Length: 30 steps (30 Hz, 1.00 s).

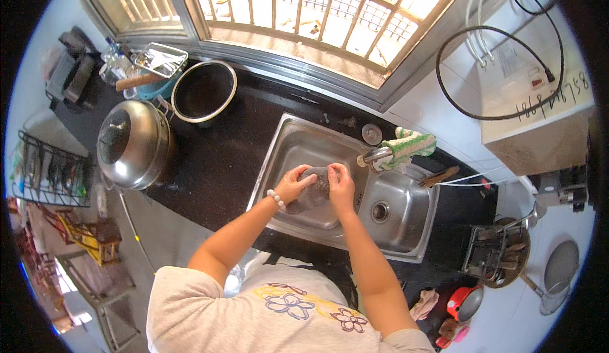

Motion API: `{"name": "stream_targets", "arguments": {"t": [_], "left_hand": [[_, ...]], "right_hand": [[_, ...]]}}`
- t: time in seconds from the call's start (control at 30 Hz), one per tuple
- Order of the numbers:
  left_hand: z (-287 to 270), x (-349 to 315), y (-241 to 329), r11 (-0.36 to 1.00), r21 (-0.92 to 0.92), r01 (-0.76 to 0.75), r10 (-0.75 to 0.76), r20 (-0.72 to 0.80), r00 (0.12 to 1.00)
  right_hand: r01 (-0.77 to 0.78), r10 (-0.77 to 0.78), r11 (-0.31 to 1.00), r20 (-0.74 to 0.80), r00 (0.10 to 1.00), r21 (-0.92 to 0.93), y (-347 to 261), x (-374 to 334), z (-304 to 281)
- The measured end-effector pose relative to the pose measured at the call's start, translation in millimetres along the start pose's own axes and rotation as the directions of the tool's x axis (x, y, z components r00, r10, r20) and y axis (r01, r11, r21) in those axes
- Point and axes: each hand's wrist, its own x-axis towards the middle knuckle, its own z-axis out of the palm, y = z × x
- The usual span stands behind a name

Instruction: The person washes a grey cloth in a kitchen sink, wrings it out, and then uses it to wipe the window sill. They then attach the cloth to a mop handle and use it to wipe the kitchen wall tiles and the range hood.

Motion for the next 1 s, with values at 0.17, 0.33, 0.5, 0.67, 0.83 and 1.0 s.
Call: {"name": "stream_targets", "arguments": {"t": [0.17, 0.33, 0.5, 0.67, 0.83, 1.0], "left_hand": [[14.7, 14.1, -24.7, 0.978, -0.002, 0.208, -0.201, -0.269, 0.942], [16.6, 22.9, -60.4, 0.949, 0.311, 0.041, 0.018, -0.184, 0.983], [35.1, 26.8, -34.7, 0.922, 0.383, 0.051, -0.004, -0.123, 0.992], [2.1, 30.6, -97.8, 0.690, 0.691, -0.215, 0.200, 0.104, 0.974], [54.3, 15.1, 5.9, 0.885, -0.344, 0.313, -0.367, -0.102, 0.925], [-13.6, 35.7, -116.8, 0.967, 0.254, -0.007, -0.004, 0.046, 0.999]], "right_hand": [[-0.077, 0.076, 0.997, -0.019, 0.997, -0.011, -6.3, -23.7, 19.6], [0.199, -0.199, 0.936, 0.031, 0.980, -0.289, -16.9, -27.0, 25.8], [0.028, -0.113, 0.848, -0.129, 0.985, -0.530, 16.9, 4.3, 14.0], [0.237, -0.281, 0.886, -0.056, 0.958, -0.398, -0.7, -23.0, 29.9], [0.009, -0.082, 0.872, -0.127, 0.988, -0.489, 12.7, 3.7, 18.4], [0.174, -0.239, 0.875, -0.090, 0.967, -0.452, 8.3, -29.5, 41.5]]}}
